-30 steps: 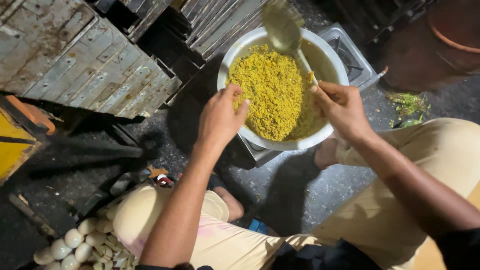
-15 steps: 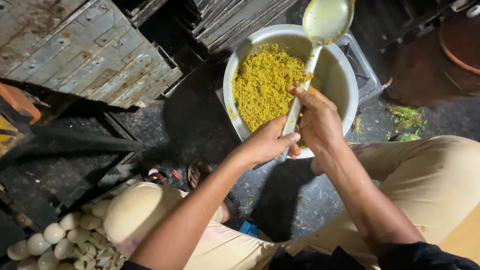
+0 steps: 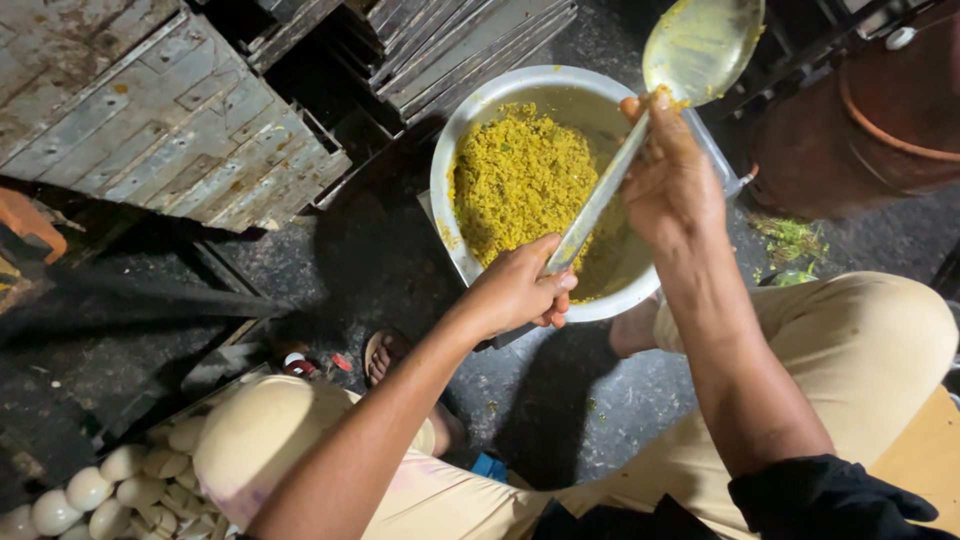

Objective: The person uses a metal ladle to stir and mix yellow crumbly food inside a large metal pot while sitting on the floor.

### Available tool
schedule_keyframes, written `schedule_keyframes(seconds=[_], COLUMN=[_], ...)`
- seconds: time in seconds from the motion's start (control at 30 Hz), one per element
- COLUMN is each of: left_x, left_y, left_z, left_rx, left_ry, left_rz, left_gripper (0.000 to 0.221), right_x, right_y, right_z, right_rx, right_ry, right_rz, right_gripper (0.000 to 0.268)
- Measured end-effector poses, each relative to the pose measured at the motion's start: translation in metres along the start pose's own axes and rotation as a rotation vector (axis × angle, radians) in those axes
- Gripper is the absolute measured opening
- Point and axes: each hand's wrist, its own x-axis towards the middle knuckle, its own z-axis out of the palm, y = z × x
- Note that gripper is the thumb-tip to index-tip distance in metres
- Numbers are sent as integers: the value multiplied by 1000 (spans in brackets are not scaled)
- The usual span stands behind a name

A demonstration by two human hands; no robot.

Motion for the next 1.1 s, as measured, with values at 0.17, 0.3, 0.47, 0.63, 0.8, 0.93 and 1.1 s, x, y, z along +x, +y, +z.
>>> schedule_keyframes(seconds=[0.17,0.3,0.47,0.63,0.8,0.93,1.1], left_x=[3,8,6,14,16,8,-16], left_y=[-9,-11,-3,-4,-22,-7,23], left_z=[5,-11,-28,-22,-4,4,-27], left_rx=[-194,-246,-312,-518,-523,-117,1006], left_ry=[-34,12,-13,-83,-245,-145,329], left_rz=[46,106,80,-48,-207,-208,-226], left_gripper=[11,11,11,20,36,40,53], right_x=[-21,-40,-14,2,-19,-26,1], right_y=[2,-13,28,62,36,59,28], right_z=[3,-1,-53,-65,-6,-12,-45], right_rx=[178,-96,-321,-578,-569,-400,-739], right_ry=[92,66,61,70,-33,-86,-172], right_rz=[157,125,18,363,349,352,295], right_gripper=[26,24,25,32,45,41,54])
